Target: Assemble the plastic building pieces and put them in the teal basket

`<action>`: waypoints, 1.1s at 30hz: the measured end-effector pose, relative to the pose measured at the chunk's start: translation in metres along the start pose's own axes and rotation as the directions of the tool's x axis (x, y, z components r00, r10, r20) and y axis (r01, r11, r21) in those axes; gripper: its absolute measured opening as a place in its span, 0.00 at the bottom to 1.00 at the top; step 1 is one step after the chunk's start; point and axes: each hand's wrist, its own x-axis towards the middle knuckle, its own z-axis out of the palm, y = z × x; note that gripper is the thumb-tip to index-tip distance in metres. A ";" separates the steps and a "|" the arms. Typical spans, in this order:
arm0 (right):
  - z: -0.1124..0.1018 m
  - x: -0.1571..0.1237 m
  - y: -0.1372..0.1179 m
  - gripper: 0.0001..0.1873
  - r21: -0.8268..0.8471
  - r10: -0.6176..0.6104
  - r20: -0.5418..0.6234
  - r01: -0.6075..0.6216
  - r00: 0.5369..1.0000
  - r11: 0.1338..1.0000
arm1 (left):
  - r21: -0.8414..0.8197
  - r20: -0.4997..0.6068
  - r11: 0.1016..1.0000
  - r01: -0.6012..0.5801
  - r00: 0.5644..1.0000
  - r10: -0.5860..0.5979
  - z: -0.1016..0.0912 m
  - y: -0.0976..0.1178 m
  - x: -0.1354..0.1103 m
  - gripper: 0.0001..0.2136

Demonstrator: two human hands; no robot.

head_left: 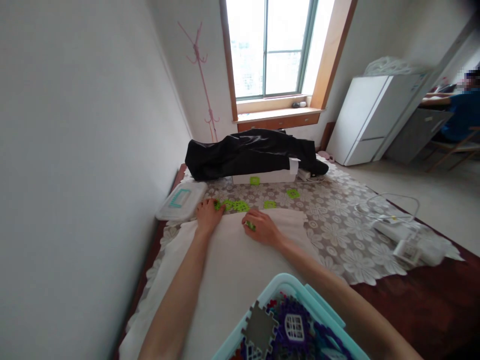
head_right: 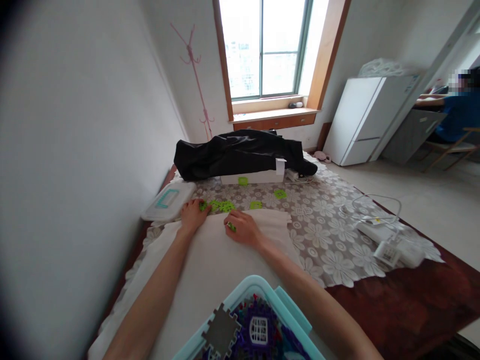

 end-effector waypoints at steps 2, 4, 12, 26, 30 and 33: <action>-0.012 0.017 0.013 0.07 0.001 0.159 -0.136 -0.161 0.978 0.987 | -0.003 0.010 1.000 -0.018 1.000 0.018 0.001 0.000 -0.002 0.25; -0.024 0.033 0.030 0.08 -0.050 0.312 -0.203 -0.328 0.928 0.943 | -0.006 0.036 0.999 -0.034 0.999 0.034 0.001 0.000 -0.003 0.28; -0.022 0.021 0.066 0.22 -0.457 0.587 -0.094 -0.559 0.804 0.692 | -0.027 0.046 0.998 -0.052 0.997 0.054 0.001 -0.003 -0.004 0.37; -0.019 0.011 0.062 0.14 -0.424 0.530 -0.038 -0.494 0.847 0.759 | -0.277 -0.084 0.952 -0.129 0.990 0.110 0.003 0.001 0.000 0.20; -0.019 0.011 0.063 0.15 -0.400 0.503 -0.025 -0.470 0.864 0.787 | -0.325 -0.100 0.935 -0.142 0.988 0.115 0.002 0.001 0.001 0.17; -0.019 0.011 0.063 0.13 -0.388 0.507 -0.022 -0.474 0.862 0.790 | -0.364 -0.098 0.925 -0.106 0.992 0.075 0.003 -0.002 0.004 0.21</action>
